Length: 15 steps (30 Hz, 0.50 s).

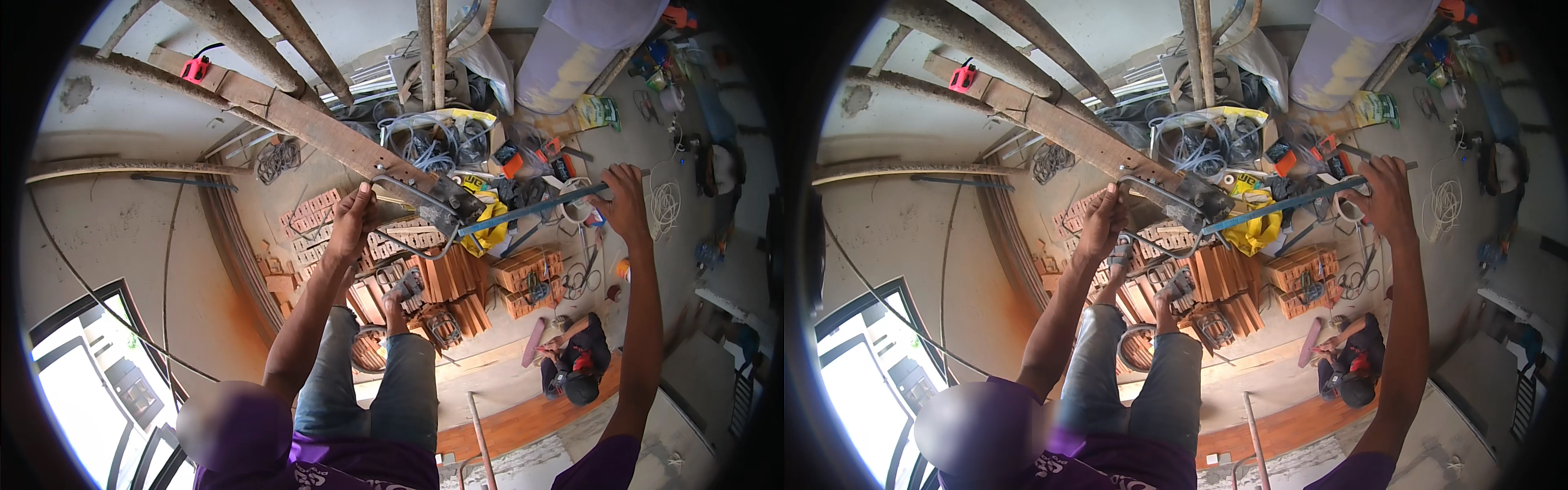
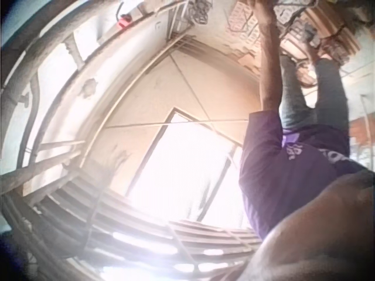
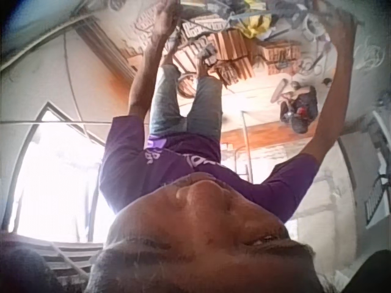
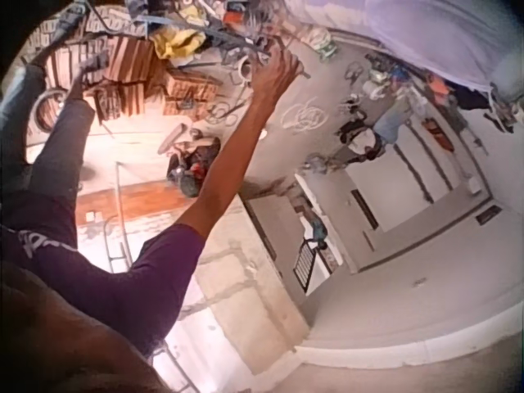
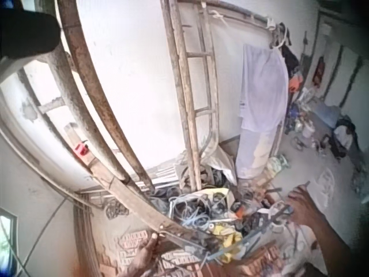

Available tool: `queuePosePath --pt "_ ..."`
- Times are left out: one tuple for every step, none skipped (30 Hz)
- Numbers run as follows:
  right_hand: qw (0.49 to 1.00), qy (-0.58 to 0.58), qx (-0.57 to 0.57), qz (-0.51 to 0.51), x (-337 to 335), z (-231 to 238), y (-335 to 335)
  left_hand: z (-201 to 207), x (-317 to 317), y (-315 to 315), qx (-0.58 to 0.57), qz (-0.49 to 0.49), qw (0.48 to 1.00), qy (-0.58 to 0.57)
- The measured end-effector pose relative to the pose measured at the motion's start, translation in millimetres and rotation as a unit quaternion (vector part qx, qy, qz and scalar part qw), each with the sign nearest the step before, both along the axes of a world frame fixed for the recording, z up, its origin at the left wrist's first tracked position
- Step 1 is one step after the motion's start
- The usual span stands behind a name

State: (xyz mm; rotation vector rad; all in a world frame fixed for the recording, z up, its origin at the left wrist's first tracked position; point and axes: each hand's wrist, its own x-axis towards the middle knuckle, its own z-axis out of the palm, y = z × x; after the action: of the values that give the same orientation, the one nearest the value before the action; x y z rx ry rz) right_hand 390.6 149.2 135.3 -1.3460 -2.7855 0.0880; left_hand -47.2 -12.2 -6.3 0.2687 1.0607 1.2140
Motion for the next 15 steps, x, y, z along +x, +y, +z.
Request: queuePosePath --pt "1.000 -0.006 0.003 0.001 -1 1 0 1 1 1 0.002 0.002 1.000 0.003" --pt "1.000 -0.012 0.007 0.002 -1 2 0 2 2 1 0.003 0.004 1.000 0.007" --pt "1.000 -0.012 0.008 0.003 -1 3 0 3 3 2 0.005 0.007 1.000 0.008" --pt "1.000 -0.013 0.009 0.005 -1 3 0 3 4 2 0.005 0.006 1.000 0.007" --pt "1.000 -0.014 0.010 0.008 0 4 0 3 4 3 0.004 0.005 1.000 0.006" --pt "1.000 -0.010 0.012 0.008 0 4 0 2 3 3 0.004 0.006 1.000 0.006" --pt "1.000 -0.007 0.015 0.009 -1 3 0 1 2 2 0.009 0.004 1.000 0.002" --pt "1.000 -0.004 0.017 0.009 -1 3 -1 -1 2 1 0.014 0.003 1.000 -0.002" --pt "1.000 -0.011 0.011 0.001 -3 4 -1 -2 2 1 0.019 0.002 1.000 -0.007" --pt "1.000 -0.018 0.005 -0.008 -4 6 -2 -2 2 1 0.013 0.005 1.000 -0.005" --pt "1.000 -0.026 -0.001 -0.017 -6 7 -3 -2 2 1 0.008 0.008 1.000 -0.004" --pt "0.999 -0.029 0.006 -0.019 -7 8 -6 -3 2 1 0.002 0.011 1.000 -0.003" --pt "0.999 -0.033 0.014 -0.022 -9 7 -9 -4 1 0 0.003 0.013 1.000 0.004" --pt "0.999 -0.036 0.022 -0.024 -10 5 -11 -5 0 0 0.005 0.015 1.000 0.010" --pt "0.999 -0.038 0.009 -0.033 -8 4 -11 -4 2 1 0.008 0.016 1.000 0.015"
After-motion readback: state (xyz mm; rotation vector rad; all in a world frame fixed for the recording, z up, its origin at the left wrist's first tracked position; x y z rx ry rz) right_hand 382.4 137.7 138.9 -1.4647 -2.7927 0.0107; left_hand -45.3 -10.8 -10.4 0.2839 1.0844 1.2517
